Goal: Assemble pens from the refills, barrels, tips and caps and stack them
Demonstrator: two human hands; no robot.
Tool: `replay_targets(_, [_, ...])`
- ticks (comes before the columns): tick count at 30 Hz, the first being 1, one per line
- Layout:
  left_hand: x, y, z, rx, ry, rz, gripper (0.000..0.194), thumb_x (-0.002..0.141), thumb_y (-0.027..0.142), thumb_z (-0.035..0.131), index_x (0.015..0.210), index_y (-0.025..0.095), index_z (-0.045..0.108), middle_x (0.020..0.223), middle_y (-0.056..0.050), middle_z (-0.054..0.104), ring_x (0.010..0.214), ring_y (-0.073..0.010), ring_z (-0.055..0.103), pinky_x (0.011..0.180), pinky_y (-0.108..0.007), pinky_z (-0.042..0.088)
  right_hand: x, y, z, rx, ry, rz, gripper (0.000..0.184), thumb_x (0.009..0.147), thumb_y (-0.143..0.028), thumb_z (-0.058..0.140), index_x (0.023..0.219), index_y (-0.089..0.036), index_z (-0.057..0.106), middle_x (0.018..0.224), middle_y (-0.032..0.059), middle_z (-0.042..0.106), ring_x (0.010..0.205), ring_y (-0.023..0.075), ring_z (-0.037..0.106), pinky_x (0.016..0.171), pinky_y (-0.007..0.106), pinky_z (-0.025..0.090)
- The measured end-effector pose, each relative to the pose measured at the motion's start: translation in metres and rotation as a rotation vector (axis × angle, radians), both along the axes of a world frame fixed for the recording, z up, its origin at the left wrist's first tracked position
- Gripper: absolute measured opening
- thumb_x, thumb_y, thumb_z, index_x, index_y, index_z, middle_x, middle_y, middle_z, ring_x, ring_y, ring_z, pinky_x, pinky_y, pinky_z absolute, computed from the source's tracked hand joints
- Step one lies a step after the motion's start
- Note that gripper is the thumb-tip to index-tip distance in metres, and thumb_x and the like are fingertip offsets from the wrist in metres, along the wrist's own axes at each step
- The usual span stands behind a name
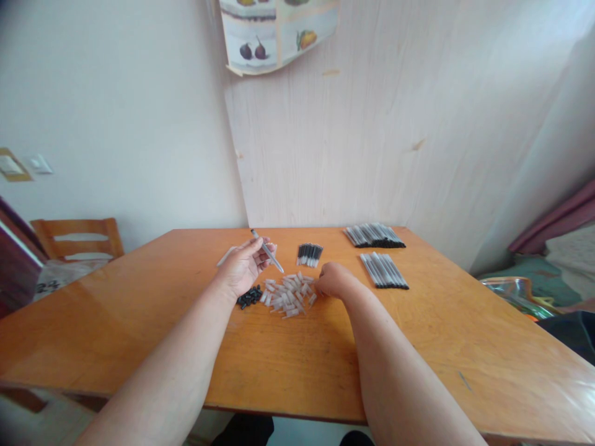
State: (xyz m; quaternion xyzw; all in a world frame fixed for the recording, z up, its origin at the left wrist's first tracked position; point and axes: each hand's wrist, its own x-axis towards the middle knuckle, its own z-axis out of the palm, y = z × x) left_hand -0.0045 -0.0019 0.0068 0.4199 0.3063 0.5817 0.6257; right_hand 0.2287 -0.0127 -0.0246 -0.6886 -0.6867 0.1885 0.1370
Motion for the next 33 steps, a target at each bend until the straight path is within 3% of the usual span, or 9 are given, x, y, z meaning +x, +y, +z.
replay_targets(7, [0.001,0.001,-0.001,0.008,0.004,0.004,0.028,0.072,0.034,0.076,0.09,0.015,0.067,0.084,-0.01,0.074,0.071,-0.0154,0.067,0.055,-0.022,0.038,0.002,0.001,-0.005,-0.005,-0.066,0.039,0.011,0.066,-0.025,0.066,0.066,-0.014,0.068,0.067,0.0091,0.068,0.058,0.0167,0.058,0.051,0.026,0.034])
replay_targets(13, [0.0,0.002,-0.001,0.004,0.006,0.016,0.028,0.072,0.034,0.077,0.089,0.014,0.067,0.081,-0.009,0.074,0.065,-0.0133,0.066,0.051,-0.021,0.034,0.005,0.007,-0.004,0.088,0.005,-0.061,0.012,0.067,-0.025,0.065,0.072,-0.015,0.069,0.072,0.0092,0.068,0.063,0.0175,0.058,0.054,0.026,0.035])
replay_targets(15, [-0.001,0.003,-0.002,0.005,0.002,0.02,0.027,0.072,0.033,0.077,0.088,0.014,0.067,0.081,-0.009,0.074,0.065,-0.0128,0.066,0.051,-0.021,0.035,0.002,0.006,-0.001,0.145,0.135,-0.093,0.013,0.07,-0.023,0.063,0.078,-0.014,0.069,0.073,0.0081,0.067,0.064,0.0168,0.058,0.054,0.026,0.036])
replay_targets(18, [-0.002,0.005,-0.004,0.003,-0.016,0.035,0.024,0.073,0.032,0.076,0.087,0.015,0.066,0.081,-0.008,0.074,0.066,-0.0126,0.066,0.051,-0.02,0.037,-0.005,0.001,0.005,0.194,0.497,-0.115,0.017,0.074,-0.021,0.061,0.088,-0.015,0.068,0.072,0.0044,0.066,0.063,0.014,0.057,0.054,0.024,0.037])
replay_targets(22, [-0.002,0.006,-0.004,-0.003,-0.059,0.086,0.022,0.072,0.028,0.076,0.085,0.015,0.064,0.081,-0.007,0.074,0.066,-0.0116,0.066,0.053,-0.02,0.04,-0.017,-0.006,0.012,0.126,1.109,-0.107,0.003,0.076,-0.019,0.064,0.076,-0.016,0.064,0.067,0.0029,0.063,0.057,0.0107,0.056,0.056,0.023,0.046])
replay_targets(25, [-0.001,0.007,-0.003,-0.001,-0.091,0.121,0.021,0.072,0.026,0.077,0.082,0.015,0.062,0.079,-0.005,0.073,0.061,-0.0098,0.064,0.052,-0.02,0.042,-0.023,-0.01,0.016,0.061,1.462,-0.065,0.008,0.074,-0.013,0.069,0.073,-0.016,0.062,0.077,0.0071,0.069,0.068,0.0125,0.064,0.067,0.024,0.054])
replay_targets(28, [-0.001,0.008,-0.003,0.001,-0.118,0.145,0.019,0.073,0.024,0.076,0.079,0.015,0.06,0.076,-0.004,0.073,0.059,-0.0091,0.063,0.052,-0.02,0.043,-0.028,-0.012,0.017,-0.01,1.588,-0.043,0.007,0.076,-0.01,0.068,0.075,-0.015,0.062,0.081,0.0098,0.071,0.071,0.0141,0.067,0.066,0.023,0.057])
replay_targets(33, [-0.002,0.01,-0.004,0.003,-0.144,0.178,0.018,0.075,0.023,0.074,0.079,0.014,0.059,0.076,-0.004,0.072,0.062,-0.0094,0.064,0.056,-0.02,0.047,-0.037,-0.016,0.02,-0.094,1.629,-0.052,0.008,0.085,-0.008,0.059,0.079,-0.012,0.063,0.076,0.0115,0.072,0.062,0.012,0.067,0.059,0.02,0.057])
